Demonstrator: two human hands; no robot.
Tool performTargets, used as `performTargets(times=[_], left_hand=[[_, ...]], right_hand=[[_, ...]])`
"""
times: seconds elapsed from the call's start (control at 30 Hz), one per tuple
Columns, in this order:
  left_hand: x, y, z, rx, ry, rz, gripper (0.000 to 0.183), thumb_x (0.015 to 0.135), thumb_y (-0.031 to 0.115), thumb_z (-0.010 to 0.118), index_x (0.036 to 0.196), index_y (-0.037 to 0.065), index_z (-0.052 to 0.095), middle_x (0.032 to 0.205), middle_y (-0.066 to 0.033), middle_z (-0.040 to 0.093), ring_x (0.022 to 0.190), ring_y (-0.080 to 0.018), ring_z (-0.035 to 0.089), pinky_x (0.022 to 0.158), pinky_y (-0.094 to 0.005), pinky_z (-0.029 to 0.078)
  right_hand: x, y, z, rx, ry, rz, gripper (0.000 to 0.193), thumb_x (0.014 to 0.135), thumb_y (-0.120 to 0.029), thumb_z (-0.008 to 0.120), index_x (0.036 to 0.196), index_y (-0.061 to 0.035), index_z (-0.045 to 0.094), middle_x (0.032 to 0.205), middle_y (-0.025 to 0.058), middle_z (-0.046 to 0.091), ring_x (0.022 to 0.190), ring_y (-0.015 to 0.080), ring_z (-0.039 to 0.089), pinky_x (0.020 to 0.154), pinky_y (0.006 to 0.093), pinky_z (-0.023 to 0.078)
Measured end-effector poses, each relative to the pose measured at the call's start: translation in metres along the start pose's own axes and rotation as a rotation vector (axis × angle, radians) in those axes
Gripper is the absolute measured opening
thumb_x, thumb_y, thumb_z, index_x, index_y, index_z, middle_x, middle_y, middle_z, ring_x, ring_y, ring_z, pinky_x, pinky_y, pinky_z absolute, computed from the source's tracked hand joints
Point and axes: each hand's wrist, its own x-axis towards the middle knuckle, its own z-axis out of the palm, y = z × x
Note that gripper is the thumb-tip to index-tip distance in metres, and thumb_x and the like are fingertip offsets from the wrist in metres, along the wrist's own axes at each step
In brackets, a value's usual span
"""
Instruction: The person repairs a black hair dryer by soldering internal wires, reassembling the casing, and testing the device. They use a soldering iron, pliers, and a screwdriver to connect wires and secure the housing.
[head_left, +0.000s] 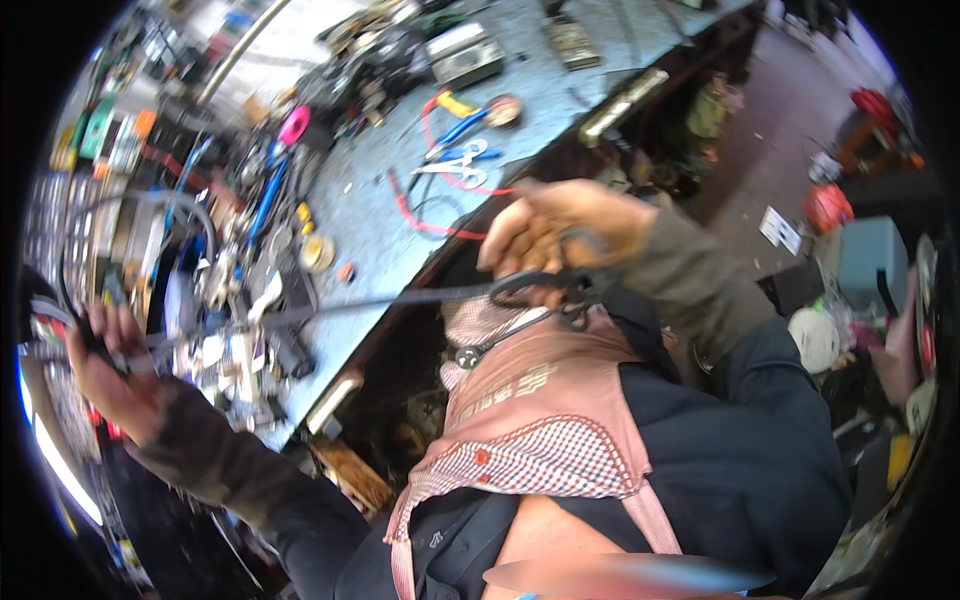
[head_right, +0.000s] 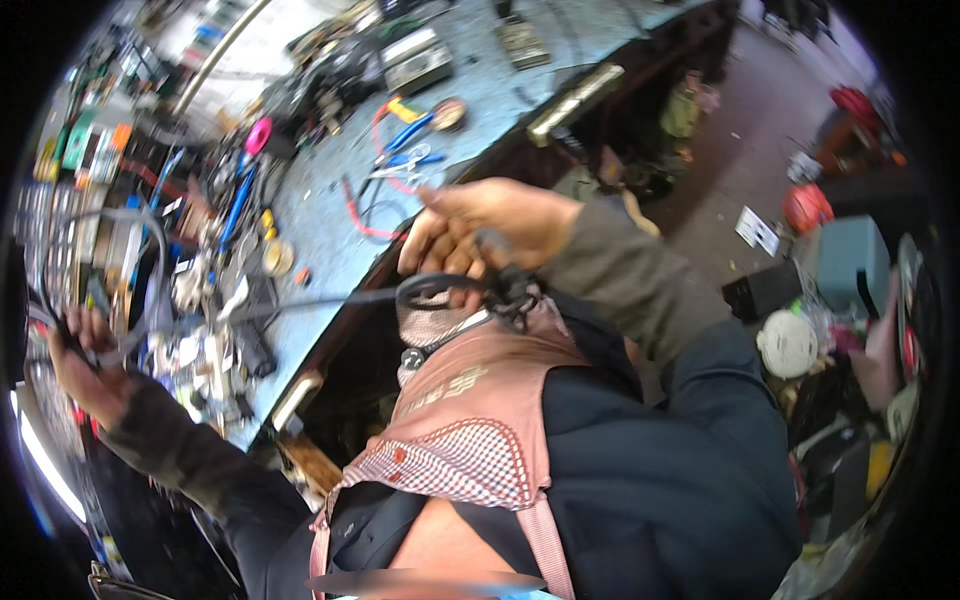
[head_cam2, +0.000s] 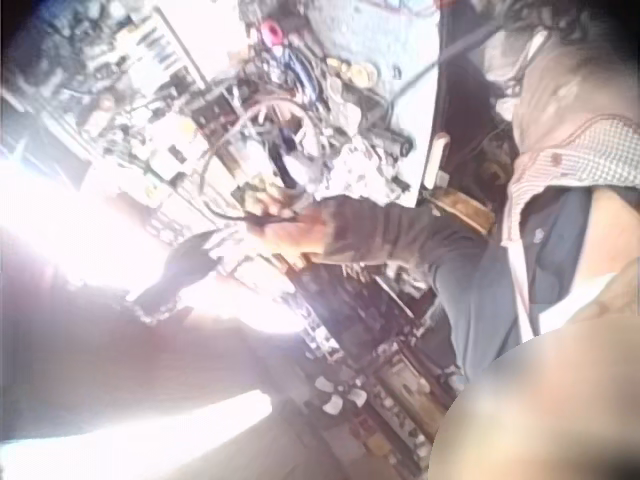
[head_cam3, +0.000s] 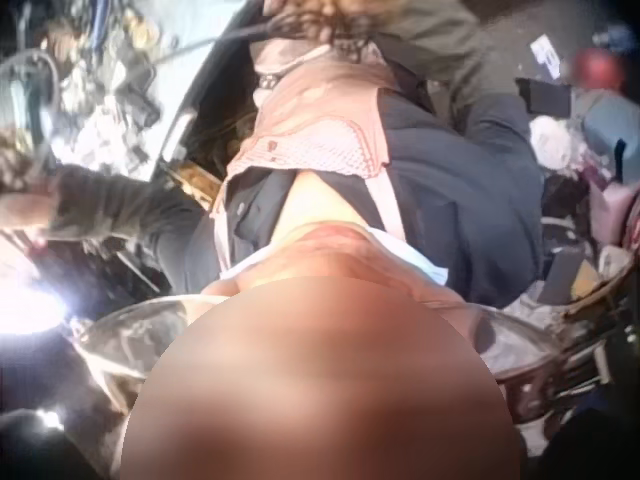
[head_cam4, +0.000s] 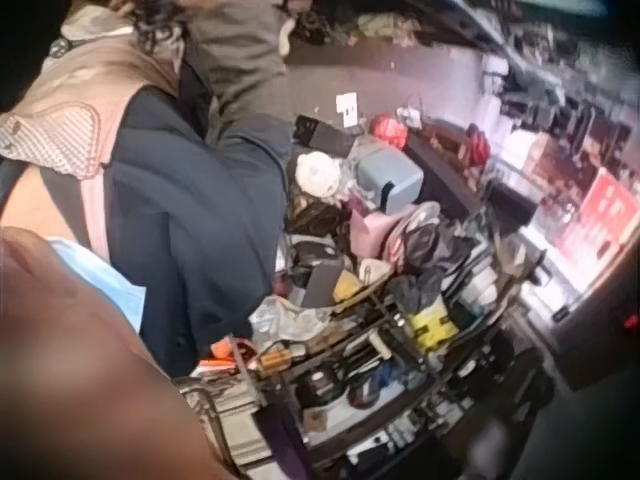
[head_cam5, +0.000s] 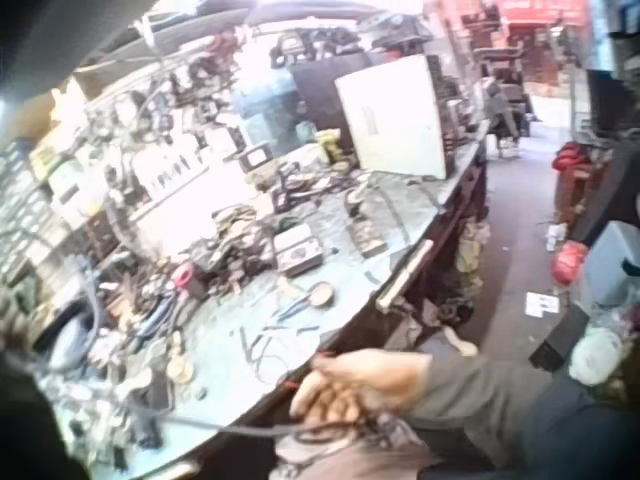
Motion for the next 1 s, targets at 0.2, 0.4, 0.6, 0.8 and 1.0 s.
performTargets(times=[0.2, 0.4, 0.6, 0.8, 1.0], left_hand=[[-0.039, -0.080, 0.039, -0.207, 0.008, -0.044, 0.019, 0.111, 0.020, 0.055, 0.110, 0.002, 0.051, 0.085, -0.0035, 0.048, 0.060, -0.0094, 0.042, 0.054, -0.0258, 0.035], [-0.064, -0.129, 0.084, -0.150, 0.113, -0.001, 0.018, 0.112, 0.018, 0.048, 0.112, 0.000, 0.054, 0.081, -0.0037, 0.050, 0.058, -0.0088, 0.041, 0.050, -0.0246, 0.034], [-0.077, -0.171, 0.132, -0.312, 0.020, -0.077, 0.018, 0.109, 0.018, 0.054, 0.118, 0.002, 0.051, 0.077, -0.0041, 0.052, 0.050, -0.0082, 0.042, 0.046, -0.0238, 0.036], [-0.084, -0.174, 0.137, -0.512, -0.096, -0.260, 0.019, 0.109, 0.016, 0.057, 0.116, 0.004, 0.043, 0.072, -0.0049, 0.052, 0.045, -0.0103, 0.043, 0.043, -0.0248, 0.034], [-0.110, -0.201, 0.136, -0.366, 0.121, -0.316, 0.032, 0.100, 0.017, 0.066, 0.123, 0.004, 0.048, 0.081, -0.0085, 0.055, 0.057, -0.0145, 0.051, 0.048, -0.0258, 0.047]], right_hand=[[0.043, 0.146, -0.110, -0.484, 0.145, 0.146, 0.041, 0.097, -0.031, 0.076, 0.114, 0.0058, 0.073, 0.095, 0.0136, 0.076, 0.082, 0.0206, 0.072, 0.069, 0.0336, 0.059], [0.104, 0.186, -0.102, -1.149, -0.057, 0.293, 0.032, 0.090, -0.025, 0.079, 0.108, 0.0003, 0.076, 0.086, 0.0114, 0.074, 0.074, 0.0208, 0.068, 0.066, 0.0396, 0.052], [0.109, 0.187, -0.094, -1.407, -0.002, 0.211, 0.033, 0.084, -0.024, 0.082, 0.107, -0.0009, 0.077, 0.082, 0.0121, 0.074, 0.075, 0.0206, 0.069, 0.068, 0.0409, 0.053], [0.044, 0.143, -0.069, -0.923, 0.218, -0.398, 0.028, 0.083, 0.000, 0.072, 0.112, 0.0008, 0.075, 0.095, 0.0133, 0.075, 0.090, 0.0195, 0.071, 0.083, 0.0368, 0.055], [-0.068, 0.064, -0.021, -0.345, 0.690, -0.597, 0.033, 0.099, -0.001, 0.065, 0.132, -0.0001, 0.065, 0.089, -0.0001, 0.065, 0.075, 0.0065, 0.058, 0.067, 0.0222, 0.047]])
